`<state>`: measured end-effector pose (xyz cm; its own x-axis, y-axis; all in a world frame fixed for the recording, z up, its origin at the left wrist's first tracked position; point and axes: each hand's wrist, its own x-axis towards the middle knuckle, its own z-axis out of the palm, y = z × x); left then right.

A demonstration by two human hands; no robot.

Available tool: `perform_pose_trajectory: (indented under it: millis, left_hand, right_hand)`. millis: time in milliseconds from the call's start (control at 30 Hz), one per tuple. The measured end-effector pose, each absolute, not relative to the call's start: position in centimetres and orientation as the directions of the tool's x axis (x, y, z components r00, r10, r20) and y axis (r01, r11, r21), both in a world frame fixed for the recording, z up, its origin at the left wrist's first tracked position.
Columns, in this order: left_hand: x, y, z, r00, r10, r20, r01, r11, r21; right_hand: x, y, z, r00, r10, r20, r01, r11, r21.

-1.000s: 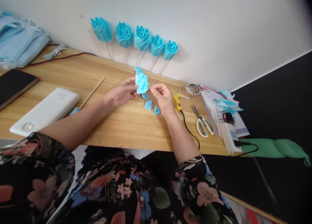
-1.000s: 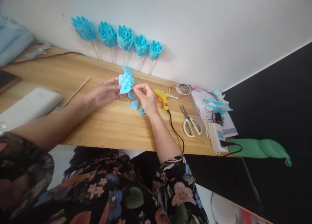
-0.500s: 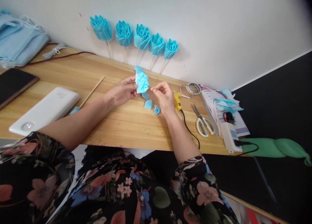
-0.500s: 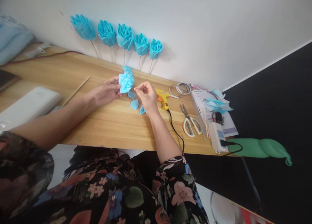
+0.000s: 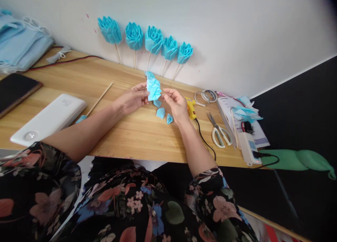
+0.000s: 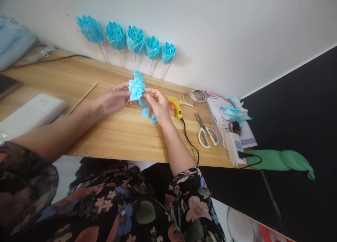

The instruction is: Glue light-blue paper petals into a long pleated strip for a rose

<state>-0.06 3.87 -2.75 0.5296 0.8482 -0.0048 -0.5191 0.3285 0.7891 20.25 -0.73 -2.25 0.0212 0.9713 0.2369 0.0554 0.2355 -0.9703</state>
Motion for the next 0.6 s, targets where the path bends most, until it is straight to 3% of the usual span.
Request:
perform_pose_trajectory:
  millis: [200, 400, 600]
  left_hand:
    - [0.0, 3.8, -2.6, 0.52, 0.854, -0.019, -0.514, 0.331, 0.791]
    - [0.0, 3.8, -2.4, 0.528, 0.849, -0.031, -0.516, 0.349, 0.782]
    - [0.2, 3.4, -1.8, 0.509, 0.859, -0.062, -0.527, 0.368, 0.766]
  right_hand:
    - [20.2, -0.9, -2.0, 0.098, 0.973, 0.208, 0.131, 0.194, -0.972]
    - [21.3, -0.4, -1.9, 0.222, 0.951, 0.214, 0.089, 0.199, -0.976]
    - [22.5, -0.4, 0.8, 0.343, 0.886, 0.31, 0.153, 0.273, -0.95]
